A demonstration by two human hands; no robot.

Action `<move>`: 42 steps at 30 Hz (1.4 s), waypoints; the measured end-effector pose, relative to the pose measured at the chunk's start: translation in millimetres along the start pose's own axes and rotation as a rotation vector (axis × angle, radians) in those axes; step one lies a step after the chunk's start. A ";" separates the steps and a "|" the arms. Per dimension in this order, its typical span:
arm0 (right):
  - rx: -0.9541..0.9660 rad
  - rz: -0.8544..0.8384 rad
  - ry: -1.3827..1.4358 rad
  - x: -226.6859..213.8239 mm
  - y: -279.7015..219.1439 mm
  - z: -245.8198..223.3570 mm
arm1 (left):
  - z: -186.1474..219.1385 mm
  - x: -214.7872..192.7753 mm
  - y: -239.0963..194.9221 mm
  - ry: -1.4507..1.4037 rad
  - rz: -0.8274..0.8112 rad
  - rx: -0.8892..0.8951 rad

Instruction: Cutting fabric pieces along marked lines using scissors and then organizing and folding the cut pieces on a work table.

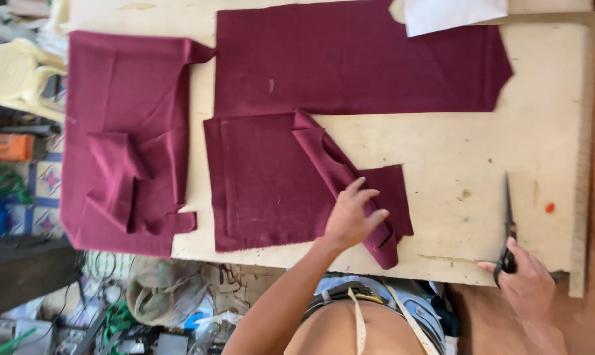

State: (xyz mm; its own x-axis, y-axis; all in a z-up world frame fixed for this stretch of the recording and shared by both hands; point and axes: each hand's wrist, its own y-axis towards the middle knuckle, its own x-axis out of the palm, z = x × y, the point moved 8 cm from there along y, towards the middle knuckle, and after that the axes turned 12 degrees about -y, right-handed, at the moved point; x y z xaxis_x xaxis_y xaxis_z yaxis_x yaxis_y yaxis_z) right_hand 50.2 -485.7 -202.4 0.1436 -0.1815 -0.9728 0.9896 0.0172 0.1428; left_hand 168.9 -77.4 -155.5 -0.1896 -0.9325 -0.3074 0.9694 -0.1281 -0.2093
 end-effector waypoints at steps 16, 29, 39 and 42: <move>-0.009 -0.117 0.329 -38.8 120.2 -244.9 | -127.9 -269.6 -140.9 0.289 0.736 -0.761; 0.772 -0.390 1.001 -154.4 203.0 -75.4 | 4.8 -306.8 -72.7 -0.186 0.716 -0.461; 0.353 -0.029 0.979 -167.7 354.6 19.9 | 193.9 -410.8 55.0 -0.219 0.787 -0.234; 0.413 -0.203 0.885 -161.2 399.2 31.8 | 192.7 -442.7 73.2 -0.246 0.786 0.006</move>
State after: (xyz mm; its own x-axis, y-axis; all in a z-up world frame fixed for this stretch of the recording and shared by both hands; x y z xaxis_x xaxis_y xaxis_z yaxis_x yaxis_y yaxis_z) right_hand 421.8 -480.8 17.2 0.0935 0.6578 -0.7474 0.9394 -0.3070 -0.1526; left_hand 353.7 261.0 144.2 0.5837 -0.7980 -0.1500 0.8059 0.5919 -0.0123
